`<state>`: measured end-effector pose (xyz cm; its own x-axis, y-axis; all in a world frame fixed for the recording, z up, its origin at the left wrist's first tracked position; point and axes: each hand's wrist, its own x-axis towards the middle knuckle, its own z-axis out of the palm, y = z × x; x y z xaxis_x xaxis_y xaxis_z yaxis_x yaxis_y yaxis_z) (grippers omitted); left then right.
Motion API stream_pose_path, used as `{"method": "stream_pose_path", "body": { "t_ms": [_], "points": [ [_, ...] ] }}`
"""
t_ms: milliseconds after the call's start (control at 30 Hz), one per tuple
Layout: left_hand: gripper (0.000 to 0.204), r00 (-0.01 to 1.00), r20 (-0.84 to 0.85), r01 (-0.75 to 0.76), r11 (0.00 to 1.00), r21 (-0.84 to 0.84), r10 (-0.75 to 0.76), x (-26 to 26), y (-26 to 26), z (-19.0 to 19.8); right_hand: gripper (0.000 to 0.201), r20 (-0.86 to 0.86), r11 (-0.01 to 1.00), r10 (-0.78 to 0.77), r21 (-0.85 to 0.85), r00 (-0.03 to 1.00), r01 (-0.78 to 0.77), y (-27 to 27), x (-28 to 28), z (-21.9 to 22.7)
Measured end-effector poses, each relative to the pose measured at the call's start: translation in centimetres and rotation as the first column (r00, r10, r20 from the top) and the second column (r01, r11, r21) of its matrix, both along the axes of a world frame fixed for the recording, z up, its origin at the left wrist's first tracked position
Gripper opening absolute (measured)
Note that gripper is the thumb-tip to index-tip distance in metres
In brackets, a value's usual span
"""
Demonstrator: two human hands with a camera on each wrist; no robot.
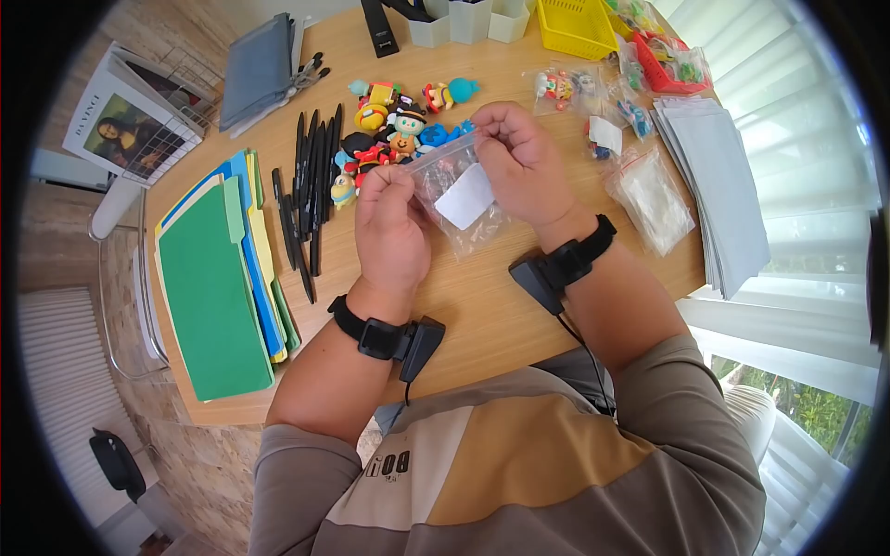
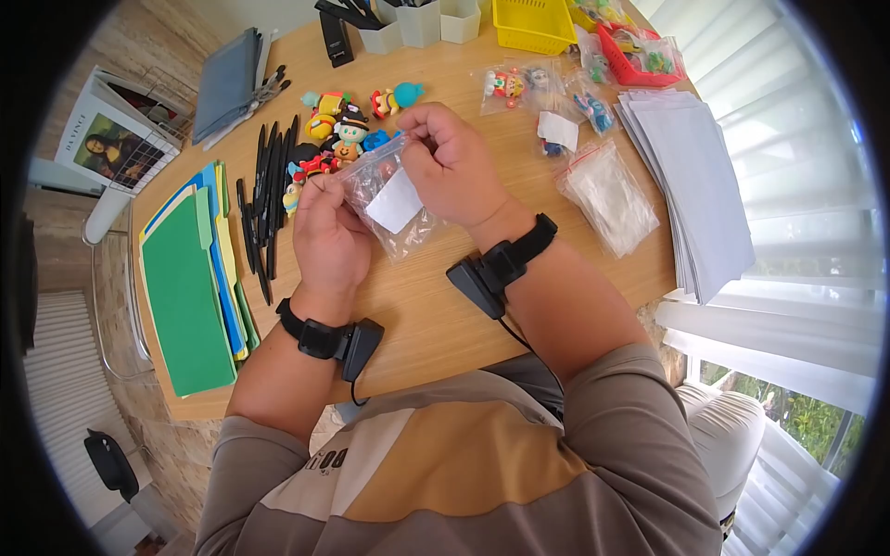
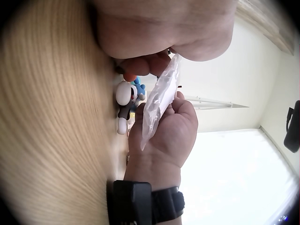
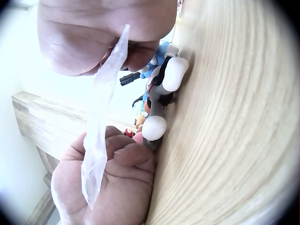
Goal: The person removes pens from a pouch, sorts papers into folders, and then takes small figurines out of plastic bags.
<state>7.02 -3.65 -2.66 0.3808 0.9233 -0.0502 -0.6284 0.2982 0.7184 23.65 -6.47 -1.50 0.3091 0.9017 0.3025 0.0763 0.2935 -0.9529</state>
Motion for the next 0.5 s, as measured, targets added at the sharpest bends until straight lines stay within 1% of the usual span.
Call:
{"method": "stream_pose_path", "body": {
  "t_ms": [67,167,267,367,500],
  "points": [
    [0.007,0.999,-0.048,-0.025,1.000,0.014,0.026,0.20,-0.14,0.31,0.018,0.016,1.000,-0.004,0.002,1.000,0.004,-0.06,-0.05,0.22],
    [0.007,1.000,-0.003,0.013,1.000,0.007,-0.013,-0.26,0.16,-0.34,0.018,0.012,1.000,0.007,-0.020,1.000,-0.007,-0.23,-0.10,0.48],
    [0.006,0.999,0.038,0.010,1.000,0.011,-0.011,-0.07,0.11,-0.48,0.018,0.003,0.999,0.031,-0.029,1.000,-0.031,-0.20,-0.07,0.32],
    [0.006,1.000,0.011,0.019,1.000,0.010,-0.020,-0.21,0.12,-0.53,0.018,0.001,1.000,0.023,-0.013,1.000,-0.023,-0.19,-0.17,0.41],
    [0.006,1.000,0.001,0.008,1.000,0.019,-0.008,-0.03,0.04,-0.42,0.018,-0.051,1.000,0.009,0.018,0.999,-0.008,-0.07,-0.21,0.22]
  ]
}}
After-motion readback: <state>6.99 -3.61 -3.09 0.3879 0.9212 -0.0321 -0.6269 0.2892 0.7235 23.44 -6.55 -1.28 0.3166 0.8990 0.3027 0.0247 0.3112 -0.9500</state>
